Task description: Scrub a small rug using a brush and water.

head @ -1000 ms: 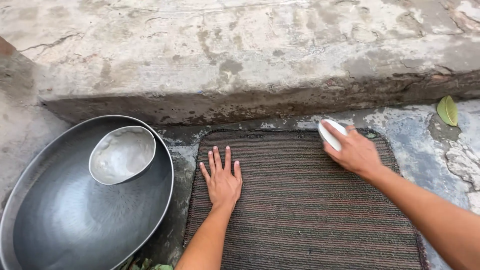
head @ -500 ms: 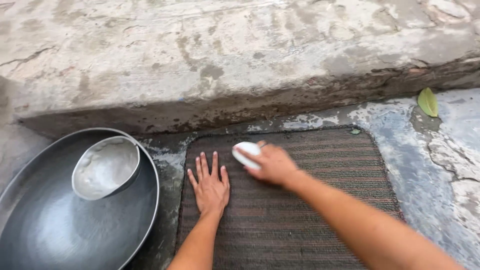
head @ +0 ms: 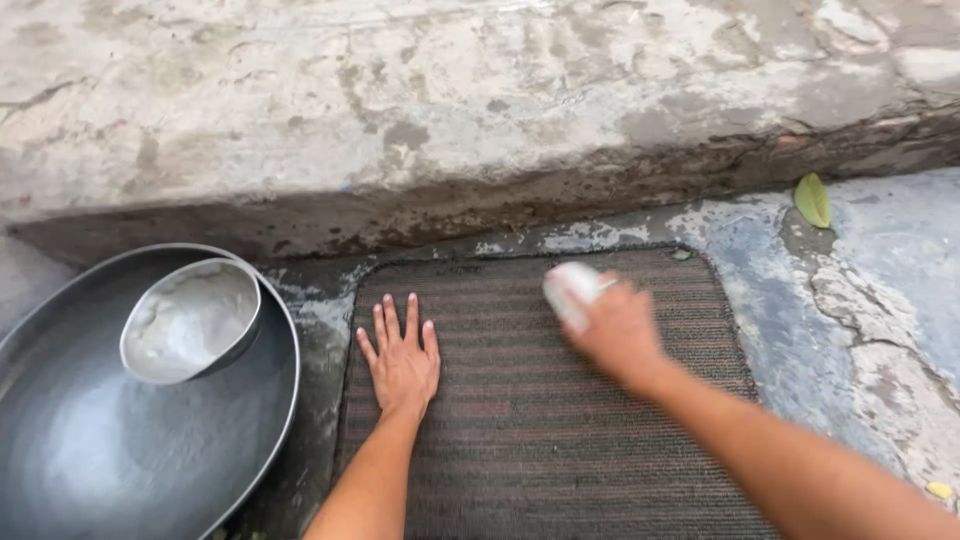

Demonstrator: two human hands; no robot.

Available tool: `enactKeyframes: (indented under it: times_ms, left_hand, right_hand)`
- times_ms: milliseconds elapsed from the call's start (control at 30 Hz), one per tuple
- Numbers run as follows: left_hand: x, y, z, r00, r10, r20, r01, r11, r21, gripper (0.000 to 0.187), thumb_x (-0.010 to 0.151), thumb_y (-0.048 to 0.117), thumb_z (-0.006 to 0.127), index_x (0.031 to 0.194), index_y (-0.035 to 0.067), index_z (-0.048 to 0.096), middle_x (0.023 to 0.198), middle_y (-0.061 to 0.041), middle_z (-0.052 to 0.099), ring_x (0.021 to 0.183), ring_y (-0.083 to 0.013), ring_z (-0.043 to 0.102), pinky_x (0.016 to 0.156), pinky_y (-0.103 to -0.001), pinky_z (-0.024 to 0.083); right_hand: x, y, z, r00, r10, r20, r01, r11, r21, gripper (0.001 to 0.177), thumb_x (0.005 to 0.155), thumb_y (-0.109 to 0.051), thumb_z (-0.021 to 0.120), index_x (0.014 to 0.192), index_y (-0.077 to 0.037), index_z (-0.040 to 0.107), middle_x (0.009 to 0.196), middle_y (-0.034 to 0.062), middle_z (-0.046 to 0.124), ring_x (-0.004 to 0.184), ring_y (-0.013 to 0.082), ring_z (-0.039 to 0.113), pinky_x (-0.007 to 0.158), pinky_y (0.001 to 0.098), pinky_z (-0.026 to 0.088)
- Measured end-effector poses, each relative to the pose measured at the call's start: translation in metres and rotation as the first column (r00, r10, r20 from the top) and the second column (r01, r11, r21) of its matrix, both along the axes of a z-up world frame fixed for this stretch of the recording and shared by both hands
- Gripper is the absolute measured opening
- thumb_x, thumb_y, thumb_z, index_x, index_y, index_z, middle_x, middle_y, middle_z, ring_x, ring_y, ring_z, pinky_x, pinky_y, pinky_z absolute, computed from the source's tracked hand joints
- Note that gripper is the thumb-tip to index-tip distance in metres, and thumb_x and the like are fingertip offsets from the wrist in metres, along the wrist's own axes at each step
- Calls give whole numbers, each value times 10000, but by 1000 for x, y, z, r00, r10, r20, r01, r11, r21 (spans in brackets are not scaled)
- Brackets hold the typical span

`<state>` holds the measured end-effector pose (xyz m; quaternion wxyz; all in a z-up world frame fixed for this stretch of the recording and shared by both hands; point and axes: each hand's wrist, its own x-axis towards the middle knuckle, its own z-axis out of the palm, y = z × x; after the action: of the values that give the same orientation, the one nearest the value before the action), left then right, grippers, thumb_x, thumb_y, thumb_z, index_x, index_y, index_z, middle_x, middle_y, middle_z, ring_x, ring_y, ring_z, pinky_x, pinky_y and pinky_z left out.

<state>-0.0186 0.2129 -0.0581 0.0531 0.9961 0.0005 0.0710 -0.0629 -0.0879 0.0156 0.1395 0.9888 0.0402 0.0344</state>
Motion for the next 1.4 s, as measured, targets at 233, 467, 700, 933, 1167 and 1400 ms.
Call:
enactKeyframes:
  times_ms: [233, 467, 700, 933, 1167, 1400]
  left_hand:
    - [7, 2, 1, 1000, -3, -11, 3, 998, -58, 612, 1043, 492, 247, 1623, 301, 197, 1697, -69, 116, 1561, -252, 77, 1249, -521, 5]
    - [-4, 10, 4, 996, -54, -68, 51, 998, -41, 656, 1036, 554, 252, 1632, 302, 145, 1710, -67, 63, 1567, -245, 37, 1251, -520, -13]
    - [-48, 15, 80, 903, 25, -428, -5, 999, 47, 745, 1003, 658, 257, 1647, 369, 20, 1741, 29, -92, 1603, -167, -49, 1241, -673, 36]
    - [-40, 25, 48, 932, 3, -361, 9, 999, 31, 840, 971, 696, 360, 1650, 303, 59, 1719, -81, -43, 1578, -260, -10, 1211, -675, 121]
    - [-46, 27, 45, 952, 149, -268, -187, 975, -122, 912, 847, 665, 680, 1584, 237, 357, 1664, -165, 204, 1517, -329, 261, 1170, -606, 343]
    - [-31, 24, 47, 927, 227, -299, -280, 949, -147, 968, 739, 672, 818, 1484, 164, 467, 1624, -208, 245, 1470, -376, 334, 1122, -557, 426]
  right_hand:
    - [-30, 43, -9, 979, 205, -8, -196, 943, 268, 695, 1026, -498, 458, 1629, -393, 130, 1280, 298, 541, 985, 332, 627, 763, 450, 525]
    - [-26, -22, -7, 972, 220, -84, -187, 938, 293, 668, 1013, -536, 438, 1610, -445, 152, 1236, 321, 549, 913, 385, 683, 738, 469, 622]
    - [-14, -54, -7, 923, 269, -274, -242, 962, 126, 614, 1053, -528, 390, 1596, -502, 107, 1278, 348, 522, 968, 393, 683, 714, 439, 646]
    - [-21, -56, 1, 938, 323, -127, -301, 939, 169, 676, 1005, -544, 422, 1601, -469, 112, 1207, 306, 569, 972, 413, 674, 784, 447, 628]
    - [-122, -38, 19, 969, -92, -229, 182, 891, 416, 901, 926, -577, 520, 1676, -339, 81, 1204, 197, 603, 1088, 351, 646, 922, 484, 569]
    - [-102, -90, -28, 961, -205, -188, 264, 884, 386, 887, 889, -645, 586, 1553, -109, 344, 1387, 185, 564, 1294, 364, 547, 1003, 534, 512]
